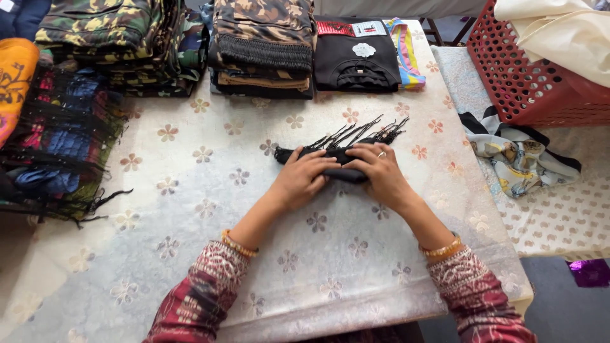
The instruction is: The person folds a black scarf with fringes on a table, then folds a yellow patterned scarf. The person places each folded scarf onto a stack of other folded clothes on the table.
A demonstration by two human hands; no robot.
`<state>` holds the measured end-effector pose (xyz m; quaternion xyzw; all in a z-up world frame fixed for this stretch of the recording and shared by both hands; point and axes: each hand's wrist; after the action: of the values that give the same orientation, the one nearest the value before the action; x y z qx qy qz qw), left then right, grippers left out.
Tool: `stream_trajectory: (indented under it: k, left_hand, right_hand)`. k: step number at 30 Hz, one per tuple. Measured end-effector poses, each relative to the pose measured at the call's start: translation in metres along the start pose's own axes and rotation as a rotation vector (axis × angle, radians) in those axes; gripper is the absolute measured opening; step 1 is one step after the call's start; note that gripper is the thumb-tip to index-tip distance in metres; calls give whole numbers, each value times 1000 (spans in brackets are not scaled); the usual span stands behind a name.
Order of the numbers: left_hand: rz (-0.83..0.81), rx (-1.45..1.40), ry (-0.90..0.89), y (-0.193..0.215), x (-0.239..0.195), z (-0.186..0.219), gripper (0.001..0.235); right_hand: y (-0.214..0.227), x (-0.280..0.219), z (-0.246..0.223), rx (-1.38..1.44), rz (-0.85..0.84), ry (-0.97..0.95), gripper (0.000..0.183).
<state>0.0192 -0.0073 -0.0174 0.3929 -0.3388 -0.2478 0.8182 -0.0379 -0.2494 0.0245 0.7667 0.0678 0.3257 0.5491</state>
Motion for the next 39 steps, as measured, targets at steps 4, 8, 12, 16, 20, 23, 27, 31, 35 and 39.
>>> stream_trajectory:
  k: [4,8,12,16,20,23,27,31,35,39]
  left_hand:
    - [61,-177,77,32,4,12,41]
    - [176,-209,38,60,1,31,32]
    - [114,-440,309,102,-2,64,18]
    - [189,-498,213,134,-7,81,14]
    - [177,-717,203,140,-18,70,16]
    - [176,-798,305,141,-31,67,18]
    - [230,-937,341,153,-50,69,18]
    - [413,-852,371,171,-76,69,26]
    - [606,-934,335,187,-107,63,43]
    - [712,-864,424,203,-132,50,27]
  right_hand:
    - [17,8,-4,122,173,-70,38]
    - [43,14,-7,404,169,-271,35]
    - [79,26,-16,471,181,-240,34]
    - [113,39,-29,544,239,-255,21]
    - [121,50,-44,575,257,-329,14]
    - [116,60,-58,579,283,-274,17]
    - [106,72,-65,745,260,-202,23]
    - [100,93,-79,953,147,-138,45]
    - [74,126,-94,1126,139,-134,54]
    - [31,174,-108,1126,232,-26,47]
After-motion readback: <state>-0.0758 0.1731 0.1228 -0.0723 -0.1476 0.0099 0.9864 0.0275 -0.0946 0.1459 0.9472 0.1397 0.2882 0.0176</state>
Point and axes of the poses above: each hand's wrist, its own x-axis towards the middle knuckle, its own y-axis out of the back of the hand, z = x × y, and after that the axes turned 6 degrees about z, right-handed
